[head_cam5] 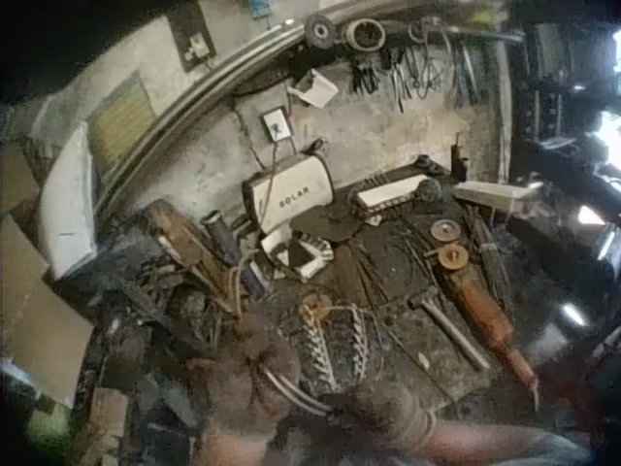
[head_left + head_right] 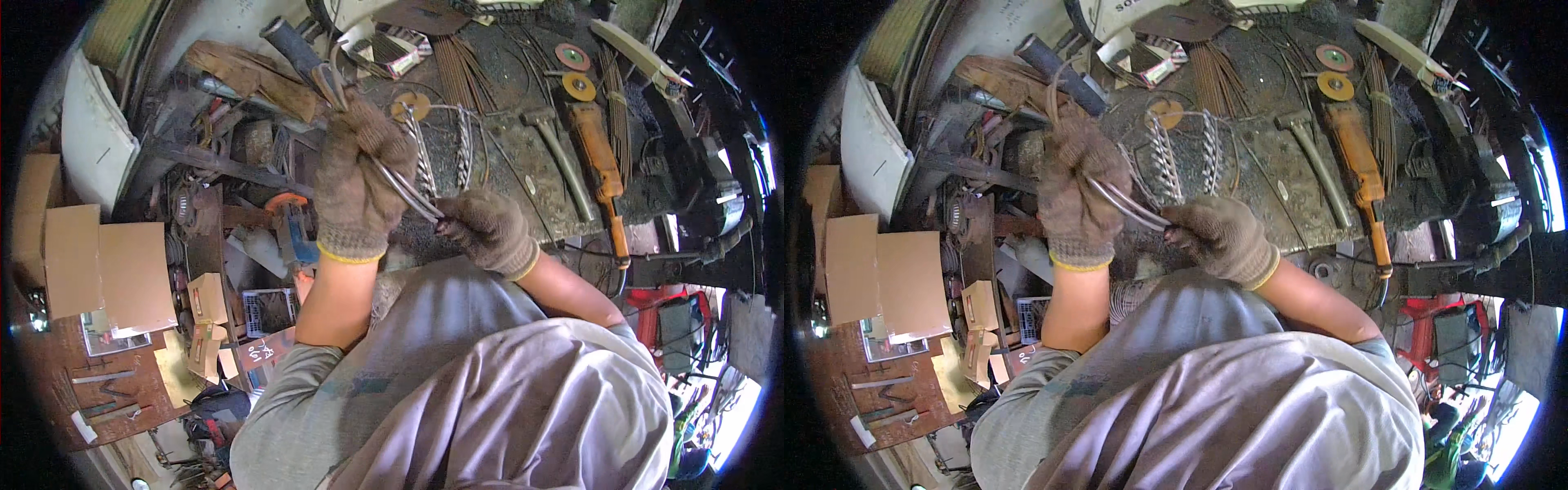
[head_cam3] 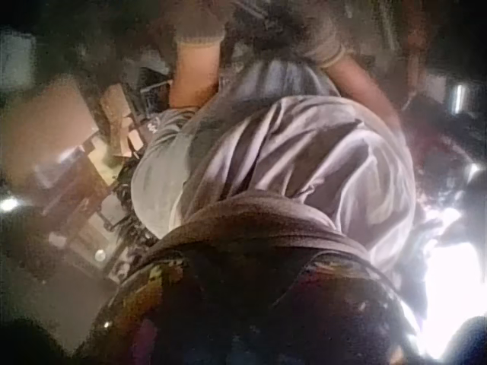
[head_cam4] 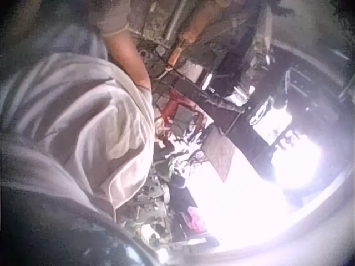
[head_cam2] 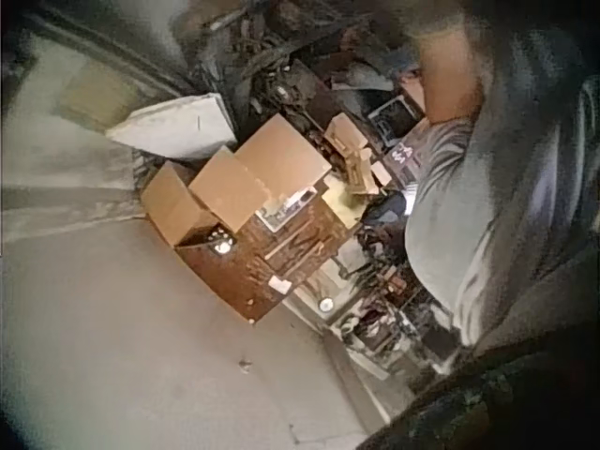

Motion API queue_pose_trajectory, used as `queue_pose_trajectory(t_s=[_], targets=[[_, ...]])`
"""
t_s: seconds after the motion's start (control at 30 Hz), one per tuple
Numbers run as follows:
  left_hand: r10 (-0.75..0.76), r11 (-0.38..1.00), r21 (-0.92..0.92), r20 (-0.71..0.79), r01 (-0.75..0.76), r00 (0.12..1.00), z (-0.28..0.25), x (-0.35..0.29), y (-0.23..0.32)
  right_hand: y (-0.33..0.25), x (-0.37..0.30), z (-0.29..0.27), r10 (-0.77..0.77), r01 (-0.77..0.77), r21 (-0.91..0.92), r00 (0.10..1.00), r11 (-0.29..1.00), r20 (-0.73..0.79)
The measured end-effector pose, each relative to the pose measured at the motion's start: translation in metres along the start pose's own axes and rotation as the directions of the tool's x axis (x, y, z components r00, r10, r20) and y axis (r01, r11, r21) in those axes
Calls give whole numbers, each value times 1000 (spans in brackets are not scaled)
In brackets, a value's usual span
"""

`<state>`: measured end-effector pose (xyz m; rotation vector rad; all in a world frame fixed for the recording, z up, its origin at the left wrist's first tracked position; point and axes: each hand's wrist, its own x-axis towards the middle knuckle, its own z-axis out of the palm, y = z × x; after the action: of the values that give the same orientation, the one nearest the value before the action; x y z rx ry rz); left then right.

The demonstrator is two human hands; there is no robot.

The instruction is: The person welds a curved metal structure on a workbench and then handles several metal rods.

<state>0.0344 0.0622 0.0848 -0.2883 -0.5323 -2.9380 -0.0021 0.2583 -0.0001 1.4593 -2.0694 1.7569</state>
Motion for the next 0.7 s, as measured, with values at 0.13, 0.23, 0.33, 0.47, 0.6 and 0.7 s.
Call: queue_pose_trajectory(t_s=[0.13,0.23,0.33,0.47,0.6,0.7], targets=[[-41,991,-127,-11,39,999,15,-11,-5,11,-5,8,-76,79,-194,997,978,24],[-49,998,43,139,44,989,12,-16,-5,1,-4,8,-83,88,-188,996,978,36],[-46,967,253,198,-5,979,2,-20,-7,1,-3,4,-30,35,-153,999,988,33],[-135,924,376,136,75,981,4,-38,-4,-2,8,-11,35,-35,2,996,999,-86],[-31,751,655,-83,78,996,-12,-68,-5,-25,46,-20,218,-119,494,964,861,-149],[-158,509,843,-106,173,982,-30,-69,8,-43,71,-34,272,-186,596,961,781,-56]])
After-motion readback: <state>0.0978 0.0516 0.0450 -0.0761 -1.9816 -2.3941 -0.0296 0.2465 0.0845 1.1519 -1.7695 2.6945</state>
